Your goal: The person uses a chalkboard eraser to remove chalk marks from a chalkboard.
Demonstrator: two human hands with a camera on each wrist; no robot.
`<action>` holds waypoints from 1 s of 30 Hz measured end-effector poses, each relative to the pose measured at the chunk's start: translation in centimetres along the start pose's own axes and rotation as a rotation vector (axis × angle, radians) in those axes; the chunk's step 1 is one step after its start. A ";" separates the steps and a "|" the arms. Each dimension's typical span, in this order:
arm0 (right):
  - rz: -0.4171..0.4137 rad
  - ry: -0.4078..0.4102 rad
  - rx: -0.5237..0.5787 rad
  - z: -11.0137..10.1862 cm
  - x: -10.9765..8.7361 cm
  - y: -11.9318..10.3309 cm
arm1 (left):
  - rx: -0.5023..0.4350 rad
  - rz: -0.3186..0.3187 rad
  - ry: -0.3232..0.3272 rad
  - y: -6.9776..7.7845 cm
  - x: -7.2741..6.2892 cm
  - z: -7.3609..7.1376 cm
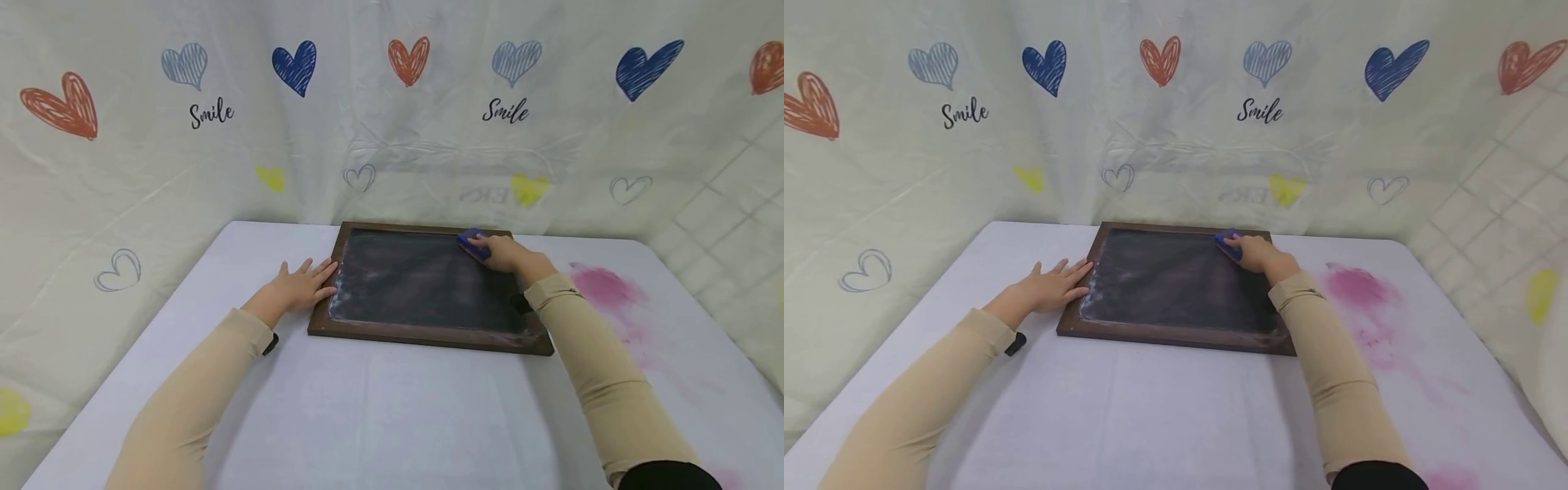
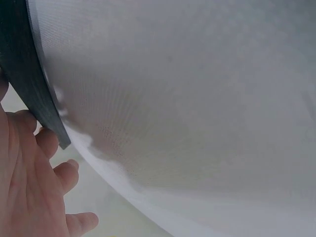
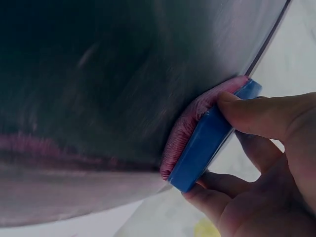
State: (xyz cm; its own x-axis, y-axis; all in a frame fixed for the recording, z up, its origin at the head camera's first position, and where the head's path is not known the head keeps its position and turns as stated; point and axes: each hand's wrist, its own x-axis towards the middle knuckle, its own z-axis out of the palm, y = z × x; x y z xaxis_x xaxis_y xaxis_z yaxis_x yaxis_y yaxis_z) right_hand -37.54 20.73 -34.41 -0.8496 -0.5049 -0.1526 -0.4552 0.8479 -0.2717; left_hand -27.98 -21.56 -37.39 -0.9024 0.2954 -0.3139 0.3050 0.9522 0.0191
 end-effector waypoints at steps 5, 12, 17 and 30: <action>-0.029 -0.017 0.023 0.6 0.4 -1.3 | 0.011 -0.004 -0.002 0.0 0.1 0.1; -0.143 -0.050 -0.034 2.0 1.2 -6.3 | -0.007 -0.004 -0.003 -0.1 0.1 0.3; -0.222 -0.102 -0.091 3.4 1.4 -11.4 | -0.014 0.003 0.010 0.1 0.0 0.4; -0.496 -0.196 -0.202 5.5 0.4 -17.5 | -0.001 -0.002 0.014 0.4 -0.2 0.0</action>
State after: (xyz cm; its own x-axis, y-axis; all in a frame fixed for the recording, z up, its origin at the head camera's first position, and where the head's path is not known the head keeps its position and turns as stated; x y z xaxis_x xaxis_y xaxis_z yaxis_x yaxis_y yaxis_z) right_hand -28.51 4.82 -34.95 -0.4644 -0.8547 -0.2320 -0.8452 0.5060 -0.1721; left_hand -27.69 -21.23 -37.37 -0.9072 0.2947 -0.3004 0.3030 0.9528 0.0197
